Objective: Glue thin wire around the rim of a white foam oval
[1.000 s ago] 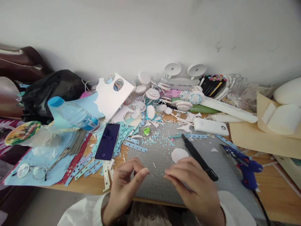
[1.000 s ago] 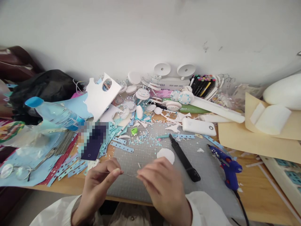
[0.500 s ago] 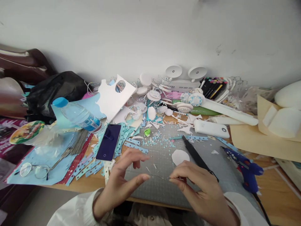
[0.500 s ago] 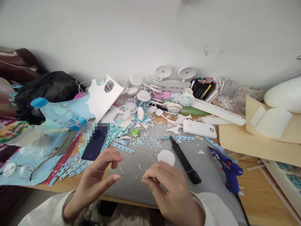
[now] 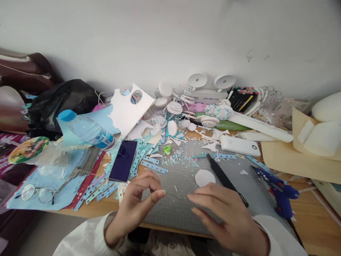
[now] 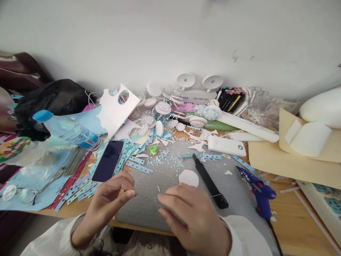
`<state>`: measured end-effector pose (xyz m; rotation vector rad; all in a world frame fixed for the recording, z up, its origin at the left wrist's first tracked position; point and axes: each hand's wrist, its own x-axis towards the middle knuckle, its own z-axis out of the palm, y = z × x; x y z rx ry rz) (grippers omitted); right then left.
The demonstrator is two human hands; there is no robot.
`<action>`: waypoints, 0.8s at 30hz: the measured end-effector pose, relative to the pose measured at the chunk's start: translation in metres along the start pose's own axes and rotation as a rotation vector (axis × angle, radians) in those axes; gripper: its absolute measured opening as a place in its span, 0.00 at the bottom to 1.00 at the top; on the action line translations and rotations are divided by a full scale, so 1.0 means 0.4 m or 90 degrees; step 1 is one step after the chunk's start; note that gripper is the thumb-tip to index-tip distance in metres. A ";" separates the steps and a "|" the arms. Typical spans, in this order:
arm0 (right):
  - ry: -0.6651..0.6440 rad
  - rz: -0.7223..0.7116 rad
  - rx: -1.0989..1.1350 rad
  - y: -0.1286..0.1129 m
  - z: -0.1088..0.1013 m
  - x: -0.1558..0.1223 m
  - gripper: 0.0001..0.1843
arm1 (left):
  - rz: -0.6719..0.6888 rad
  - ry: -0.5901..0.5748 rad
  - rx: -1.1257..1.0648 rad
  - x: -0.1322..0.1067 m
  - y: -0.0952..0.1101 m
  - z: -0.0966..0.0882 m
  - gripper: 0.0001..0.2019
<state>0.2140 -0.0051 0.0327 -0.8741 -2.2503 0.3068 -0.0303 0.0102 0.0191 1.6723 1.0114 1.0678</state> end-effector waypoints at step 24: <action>0.006 0.148 0.035 0.020 0.019 0.010 0.05 | -0.013 -0.034 -0.057 -0.009 0.005 -0.007 0.09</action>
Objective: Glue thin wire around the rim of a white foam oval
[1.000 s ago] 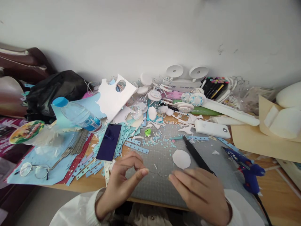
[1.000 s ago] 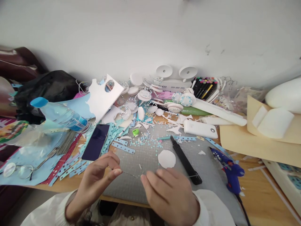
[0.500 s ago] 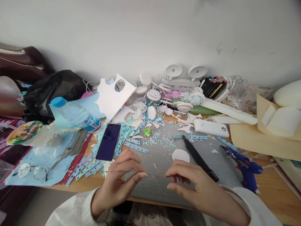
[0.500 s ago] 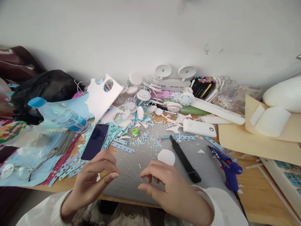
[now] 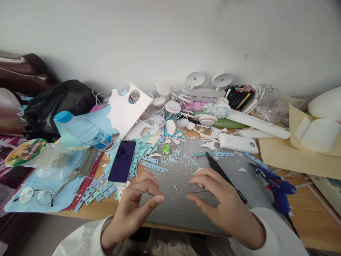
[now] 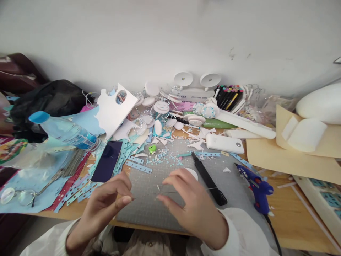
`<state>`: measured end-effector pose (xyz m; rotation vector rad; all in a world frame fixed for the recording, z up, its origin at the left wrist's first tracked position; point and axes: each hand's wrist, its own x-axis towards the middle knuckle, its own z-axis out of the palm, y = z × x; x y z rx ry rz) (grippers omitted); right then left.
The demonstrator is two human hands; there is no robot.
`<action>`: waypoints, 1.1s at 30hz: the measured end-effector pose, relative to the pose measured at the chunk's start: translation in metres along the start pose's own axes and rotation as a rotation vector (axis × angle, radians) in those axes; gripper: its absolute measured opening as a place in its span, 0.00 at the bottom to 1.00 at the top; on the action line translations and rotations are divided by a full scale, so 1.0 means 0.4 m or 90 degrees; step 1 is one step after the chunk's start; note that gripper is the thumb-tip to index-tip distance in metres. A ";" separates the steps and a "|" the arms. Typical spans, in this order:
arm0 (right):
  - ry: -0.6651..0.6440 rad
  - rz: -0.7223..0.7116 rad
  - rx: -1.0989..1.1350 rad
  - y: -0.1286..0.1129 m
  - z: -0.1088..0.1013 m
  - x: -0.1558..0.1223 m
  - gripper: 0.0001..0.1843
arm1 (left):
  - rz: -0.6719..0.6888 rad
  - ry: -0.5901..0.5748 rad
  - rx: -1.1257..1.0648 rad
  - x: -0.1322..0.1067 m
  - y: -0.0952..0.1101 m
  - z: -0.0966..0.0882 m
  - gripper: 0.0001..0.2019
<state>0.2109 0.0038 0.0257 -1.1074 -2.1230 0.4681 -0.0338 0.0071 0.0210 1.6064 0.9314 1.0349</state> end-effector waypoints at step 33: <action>-0.222 0.150 0.204 -0.003 -0.012 0.011 0.02 | 0.176 0.009 0.166 0.011 0.005 -0.037 0.03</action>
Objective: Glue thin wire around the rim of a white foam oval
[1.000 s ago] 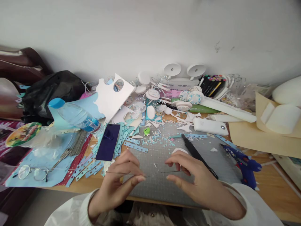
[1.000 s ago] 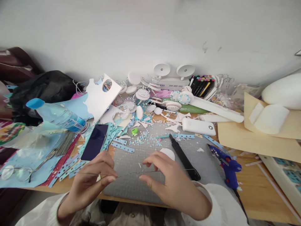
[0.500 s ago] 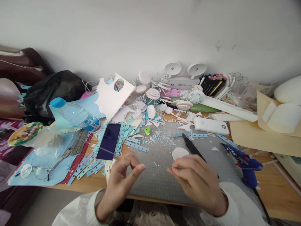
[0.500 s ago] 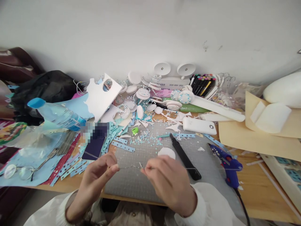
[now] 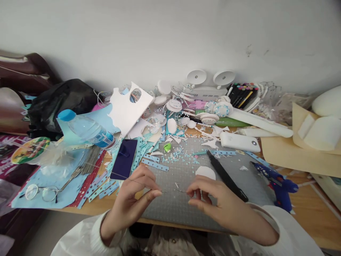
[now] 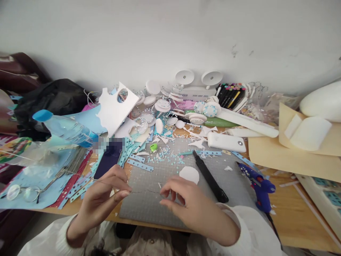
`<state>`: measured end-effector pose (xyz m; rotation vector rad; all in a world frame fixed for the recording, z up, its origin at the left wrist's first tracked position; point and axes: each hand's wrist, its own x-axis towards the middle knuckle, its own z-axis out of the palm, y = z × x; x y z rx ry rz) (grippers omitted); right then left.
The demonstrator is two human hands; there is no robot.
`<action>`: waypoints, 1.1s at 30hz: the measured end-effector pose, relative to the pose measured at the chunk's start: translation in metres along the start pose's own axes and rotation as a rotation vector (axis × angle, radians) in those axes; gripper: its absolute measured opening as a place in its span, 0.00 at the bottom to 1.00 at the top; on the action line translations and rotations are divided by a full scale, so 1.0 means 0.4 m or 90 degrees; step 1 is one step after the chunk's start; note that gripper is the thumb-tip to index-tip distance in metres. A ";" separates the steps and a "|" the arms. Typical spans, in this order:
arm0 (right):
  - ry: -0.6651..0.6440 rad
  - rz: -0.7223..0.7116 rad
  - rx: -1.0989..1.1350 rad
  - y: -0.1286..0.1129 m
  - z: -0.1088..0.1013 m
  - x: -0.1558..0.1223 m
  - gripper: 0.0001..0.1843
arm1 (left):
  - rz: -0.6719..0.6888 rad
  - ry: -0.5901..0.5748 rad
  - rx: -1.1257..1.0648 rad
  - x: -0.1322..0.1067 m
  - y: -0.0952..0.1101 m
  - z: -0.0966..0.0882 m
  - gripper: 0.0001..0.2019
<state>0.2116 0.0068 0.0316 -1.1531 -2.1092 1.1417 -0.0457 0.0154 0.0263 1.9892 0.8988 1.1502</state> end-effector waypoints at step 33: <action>0.048 0.099 0.069 0.031 0.012 -0.030 0.04 | -0.117 0.012 -0.089 -0.028 -0.023 0.062 0.05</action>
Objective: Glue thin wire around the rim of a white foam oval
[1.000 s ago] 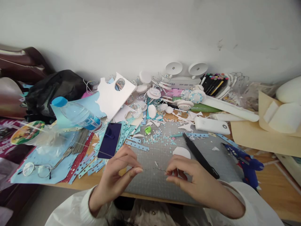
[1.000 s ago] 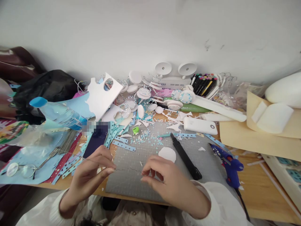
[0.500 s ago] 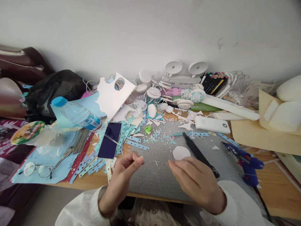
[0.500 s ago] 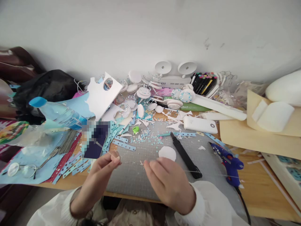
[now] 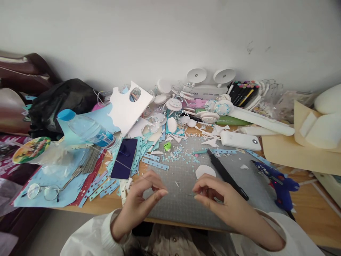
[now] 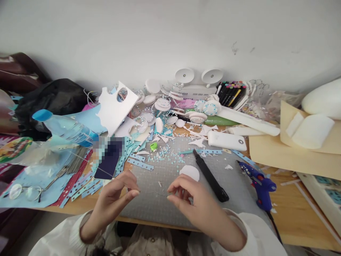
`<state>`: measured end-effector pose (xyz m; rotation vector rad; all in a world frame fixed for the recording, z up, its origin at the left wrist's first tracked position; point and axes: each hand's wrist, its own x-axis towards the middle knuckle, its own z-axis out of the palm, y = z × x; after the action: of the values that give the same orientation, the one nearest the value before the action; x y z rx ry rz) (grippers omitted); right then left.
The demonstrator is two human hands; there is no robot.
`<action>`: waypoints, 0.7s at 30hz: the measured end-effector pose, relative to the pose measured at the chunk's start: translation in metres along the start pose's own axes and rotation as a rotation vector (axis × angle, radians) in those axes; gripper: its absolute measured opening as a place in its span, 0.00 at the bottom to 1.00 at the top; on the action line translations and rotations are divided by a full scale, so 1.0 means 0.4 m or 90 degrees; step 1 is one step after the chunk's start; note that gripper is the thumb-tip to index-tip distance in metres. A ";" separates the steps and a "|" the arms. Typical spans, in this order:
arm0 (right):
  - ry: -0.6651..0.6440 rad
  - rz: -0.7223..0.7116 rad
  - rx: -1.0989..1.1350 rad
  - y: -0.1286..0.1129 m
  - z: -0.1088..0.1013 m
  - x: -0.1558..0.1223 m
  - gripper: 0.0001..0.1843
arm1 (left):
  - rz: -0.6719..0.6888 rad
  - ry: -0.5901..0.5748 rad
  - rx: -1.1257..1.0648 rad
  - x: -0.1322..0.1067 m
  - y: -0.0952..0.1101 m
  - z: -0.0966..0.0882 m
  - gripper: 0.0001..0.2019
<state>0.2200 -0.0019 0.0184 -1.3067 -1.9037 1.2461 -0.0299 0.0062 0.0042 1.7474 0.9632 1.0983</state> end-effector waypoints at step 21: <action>0.150 -0.267 -0.124 -0.010 0.056 -0.022 0.10 | -0.133 0.111 -0.054 -0.028 -0.039 0.024 0.11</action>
<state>0.2039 -0.0194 0.0125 -1.0172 -2.0253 0.6826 -0.0271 -0.0009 -0.0159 1.4648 1.1594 1.1511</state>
